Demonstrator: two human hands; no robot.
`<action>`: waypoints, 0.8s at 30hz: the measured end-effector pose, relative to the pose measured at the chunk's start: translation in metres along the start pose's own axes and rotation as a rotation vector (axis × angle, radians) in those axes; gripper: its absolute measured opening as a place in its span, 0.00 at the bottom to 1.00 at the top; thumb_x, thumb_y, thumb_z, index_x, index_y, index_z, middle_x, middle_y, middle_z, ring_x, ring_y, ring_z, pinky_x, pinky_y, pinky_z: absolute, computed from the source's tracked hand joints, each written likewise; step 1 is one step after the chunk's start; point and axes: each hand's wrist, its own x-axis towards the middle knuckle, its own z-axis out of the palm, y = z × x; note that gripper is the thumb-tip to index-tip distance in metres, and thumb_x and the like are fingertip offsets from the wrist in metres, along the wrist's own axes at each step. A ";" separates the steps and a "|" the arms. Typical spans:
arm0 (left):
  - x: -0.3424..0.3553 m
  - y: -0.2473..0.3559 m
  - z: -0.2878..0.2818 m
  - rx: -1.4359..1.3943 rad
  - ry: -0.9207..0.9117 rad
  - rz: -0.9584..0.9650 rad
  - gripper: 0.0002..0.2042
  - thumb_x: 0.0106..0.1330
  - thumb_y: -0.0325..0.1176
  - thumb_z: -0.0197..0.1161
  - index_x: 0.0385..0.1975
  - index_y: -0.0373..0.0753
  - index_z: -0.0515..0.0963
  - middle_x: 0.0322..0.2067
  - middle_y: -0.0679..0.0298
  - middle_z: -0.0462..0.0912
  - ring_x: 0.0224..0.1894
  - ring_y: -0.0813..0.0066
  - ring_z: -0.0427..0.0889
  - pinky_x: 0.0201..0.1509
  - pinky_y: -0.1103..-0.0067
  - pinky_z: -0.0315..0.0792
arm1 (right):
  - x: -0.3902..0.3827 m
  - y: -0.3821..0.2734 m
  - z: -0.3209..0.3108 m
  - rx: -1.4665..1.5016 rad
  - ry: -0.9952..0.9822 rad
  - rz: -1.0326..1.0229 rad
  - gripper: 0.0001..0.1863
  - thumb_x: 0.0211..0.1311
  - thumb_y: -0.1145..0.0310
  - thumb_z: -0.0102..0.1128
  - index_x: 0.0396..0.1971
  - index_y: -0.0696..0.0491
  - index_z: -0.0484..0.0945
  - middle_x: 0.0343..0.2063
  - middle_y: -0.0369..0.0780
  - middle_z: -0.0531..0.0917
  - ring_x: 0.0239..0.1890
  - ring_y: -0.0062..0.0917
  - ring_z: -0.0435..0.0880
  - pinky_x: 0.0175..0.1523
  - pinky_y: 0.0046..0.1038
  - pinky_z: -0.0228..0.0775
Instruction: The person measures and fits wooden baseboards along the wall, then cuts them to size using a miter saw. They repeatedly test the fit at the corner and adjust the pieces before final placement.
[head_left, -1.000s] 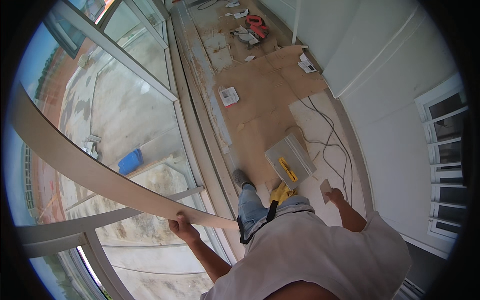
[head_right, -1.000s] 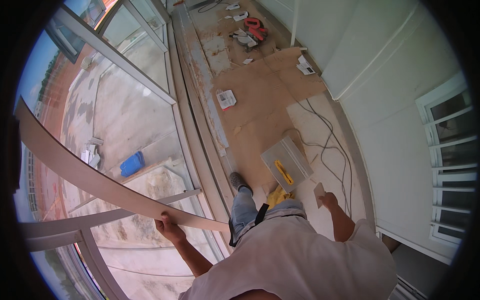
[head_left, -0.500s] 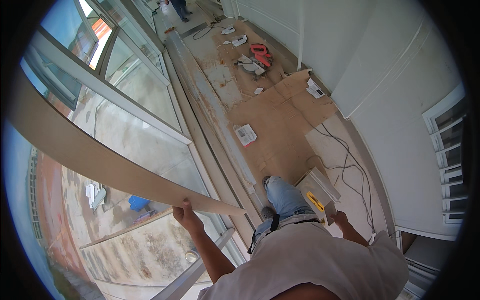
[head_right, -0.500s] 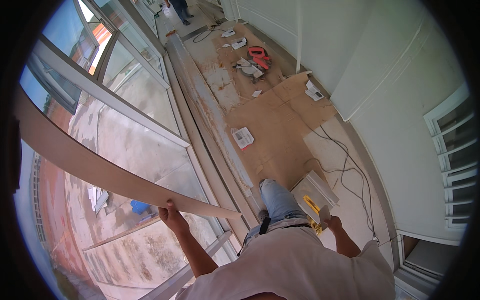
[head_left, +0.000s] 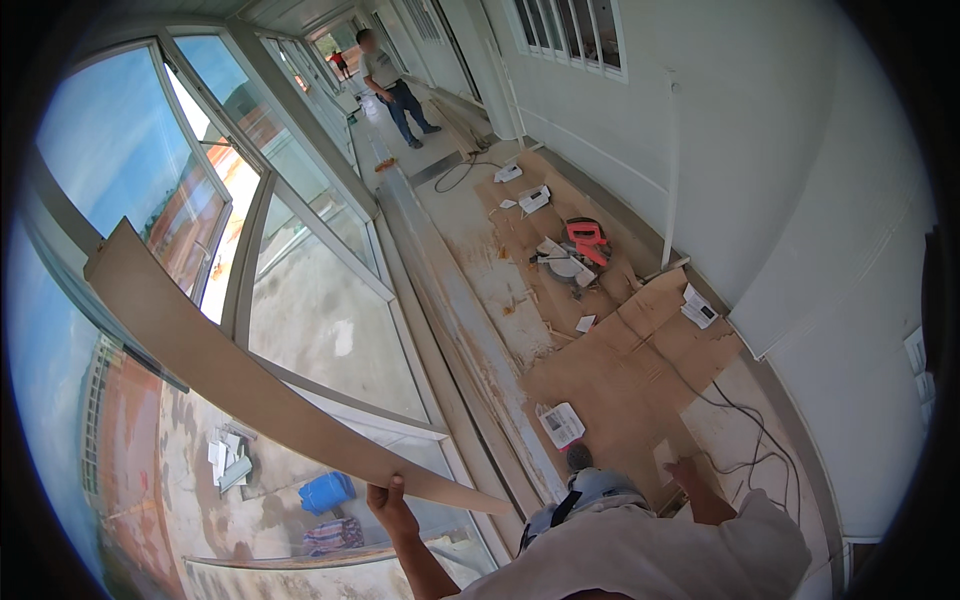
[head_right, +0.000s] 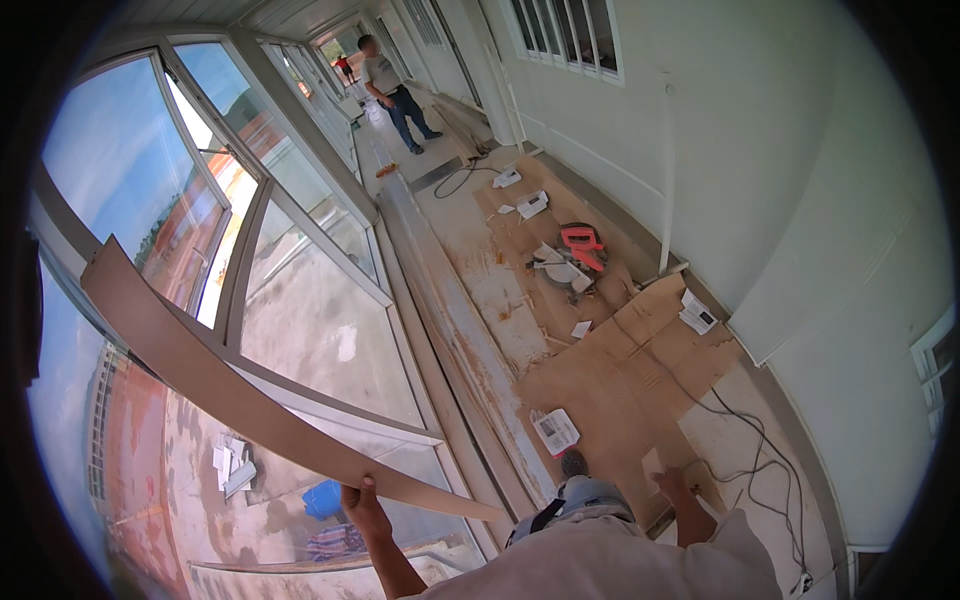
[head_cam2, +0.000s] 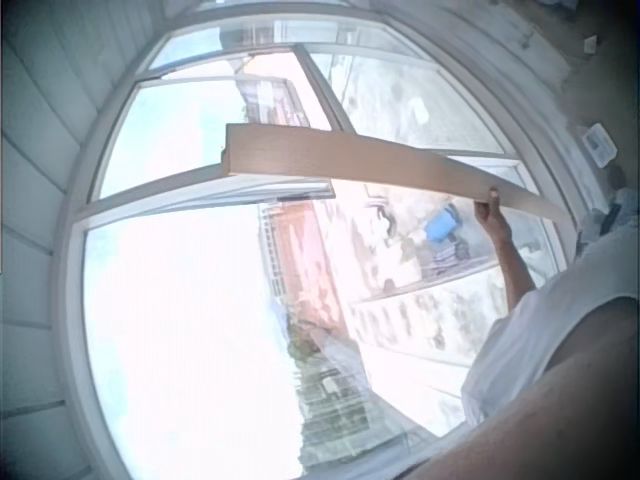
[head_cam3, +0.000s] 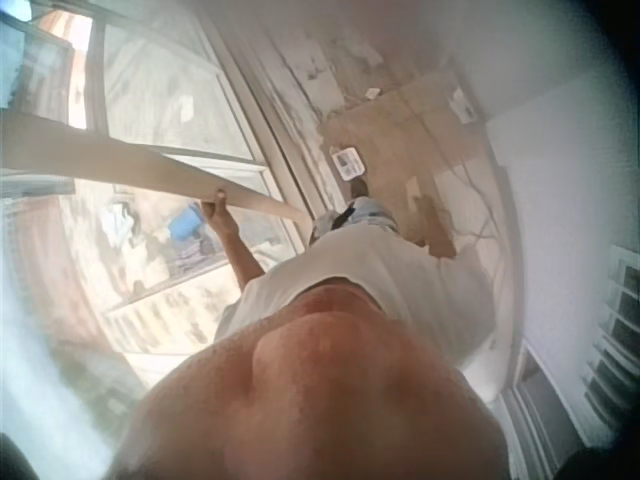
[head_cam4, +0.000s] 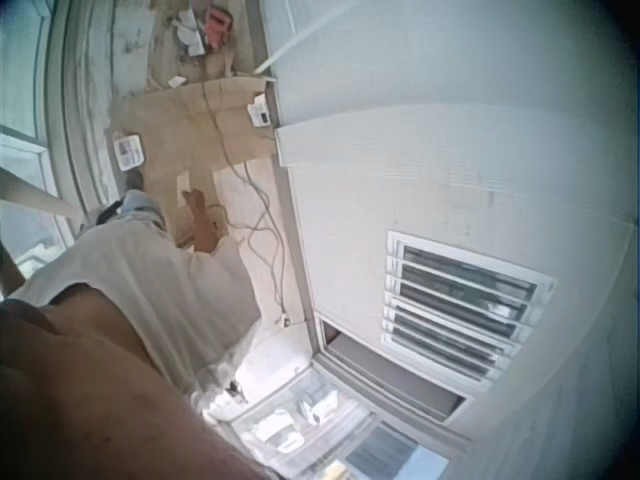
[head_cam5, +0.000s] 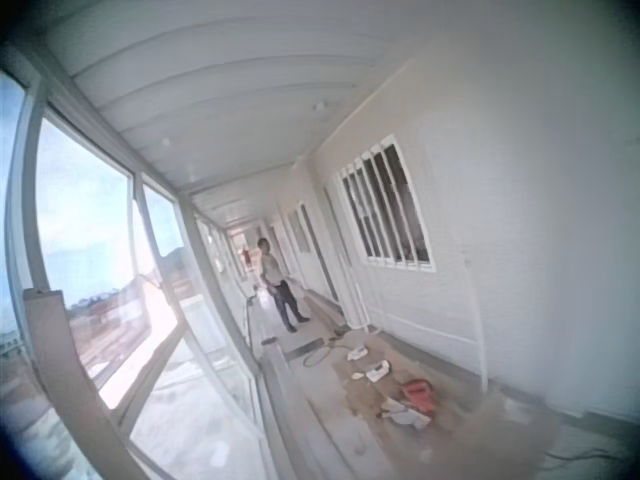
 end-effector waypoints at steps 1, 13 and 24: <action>0.022 -0.004 0.001 0.038 0.025 -0.011 0.12 0.67 0.31 0.67 0.47 0.34 0.79 0.42 0.68 0.82 0.45 0.79 0.77 0.56 0.78 0.69 | 0.031 -0.044 0.013 -0.023 -0.067 0.003 0.25 0.55 0.58 0.71 0.42 0.65 0.81 0.34 0.51 0.86 0.36 0.40 0.85 0.44 0.39 0.75; 0.285 -0.094 0.076 0.001 -0.020 -0.051 0.09 0.65 0.23 0.65 0.44 0.36 0.79 0.40 0.68 0.82 0.45 0.79 0.76 0.57 0.77 0.69 | 0.218 -0.205 0.040 -0.059 0.102 0.119 0.20 0.58 0.59 0.70 0.36 0.64 0.80 0.28 0.46 0.82 0.30 0.35 0.81 0.38 0.38 0.72; 0.601 -0.168 0.173 0.018 -0.225 -0.107 0.11 0.65 0.23 0.64 0.46 0.32 0.78 0.44 0.63 0.83 0.47 0.76 0.79 0.57 0.76 0.71 | 0.200 -0.253 0.173 -0.169 -0.026 0.583 0.26 0.57 0.56 0.70 0.41 0.67 0.82 0.34 0.52 0.86 0.37 0.42 0.87 0.43 0.40 0.76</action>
